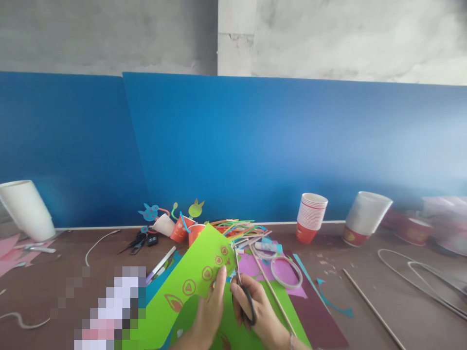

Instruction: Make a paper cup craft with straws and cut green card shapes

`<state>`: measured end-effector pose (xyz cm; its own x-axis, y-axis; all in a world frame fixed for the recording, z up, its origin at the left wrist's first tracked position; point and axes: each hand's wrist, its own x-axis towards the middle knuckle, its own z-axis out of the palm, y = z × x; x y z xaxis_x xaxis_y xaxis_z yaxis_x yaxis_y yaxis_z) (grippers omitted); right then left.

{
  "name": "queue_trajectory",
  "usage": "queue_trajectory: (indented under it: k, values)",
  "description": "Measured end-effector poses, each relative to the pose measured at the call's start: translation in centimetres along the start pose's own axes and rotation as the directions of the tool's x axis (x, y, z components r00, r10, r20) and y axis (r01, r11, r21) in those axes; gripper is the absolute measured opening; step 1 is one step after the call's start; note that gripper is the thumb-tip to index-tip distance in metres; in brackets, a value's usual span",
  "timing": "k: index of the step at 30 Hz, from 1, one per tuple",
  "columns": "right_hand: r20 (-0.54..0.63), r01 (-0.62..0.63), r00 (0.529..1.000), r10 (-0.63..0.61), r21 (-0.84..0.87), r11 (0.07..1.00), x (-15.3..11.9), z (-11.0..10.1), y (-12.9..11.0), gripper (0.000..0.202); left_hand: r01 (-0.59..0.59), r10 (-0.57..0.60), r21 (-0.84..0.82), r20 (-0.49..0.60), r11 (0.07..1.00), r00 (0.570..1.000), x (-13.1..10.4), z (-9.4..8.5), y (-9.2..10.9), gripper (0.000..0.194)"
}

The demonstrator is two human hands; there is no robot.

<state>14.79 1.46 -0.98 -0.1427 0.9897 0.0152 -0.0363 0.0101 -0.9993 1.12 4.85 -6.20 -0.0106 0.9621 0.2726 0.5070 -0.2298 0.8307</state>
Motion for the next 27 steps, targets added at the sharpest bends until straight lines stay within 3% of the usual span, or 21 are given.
queue_trajectory:
  k: [5, 10, 17, 27]
  values:
    - [0.041, 0.007, 0.999, -0.006, -0.008, 1.000, 0.2, 0.1, 0.6, 0.050, -0.016, 0.005, 0.102, 0.103, 0.995, 0.995, 0.0, -1.0, 0.9, 0.051]
    - [0.073, 0.006, 0.997, -0.007, 0.017, 1.000, 0.3, 0.0, 0.6, 0.050, -0.096, 0.067, 0.216, 0.137, 0.972, 0.988, -0.1, -0.4, 1.0, 0.051]
    - [0.057, 0.026, 0.998, -0.027, 0.012, 1.000, 0.3, -0.2, 0.5, 0.052, -0.154, 0.141, 0.172, 0.086, 0.973, 0.986, -0.4, 0.8, -0.5, 0.047]
    - [0.046, 0.026, 0.999, -0.025, -0.026, 0.999, 0.1, -0.2, -0.2, 0.052, -0.262, 0.204, 0.398, 0.184, 0.879, 0.962, -0.1, 0.5, -0.5, 0.066]
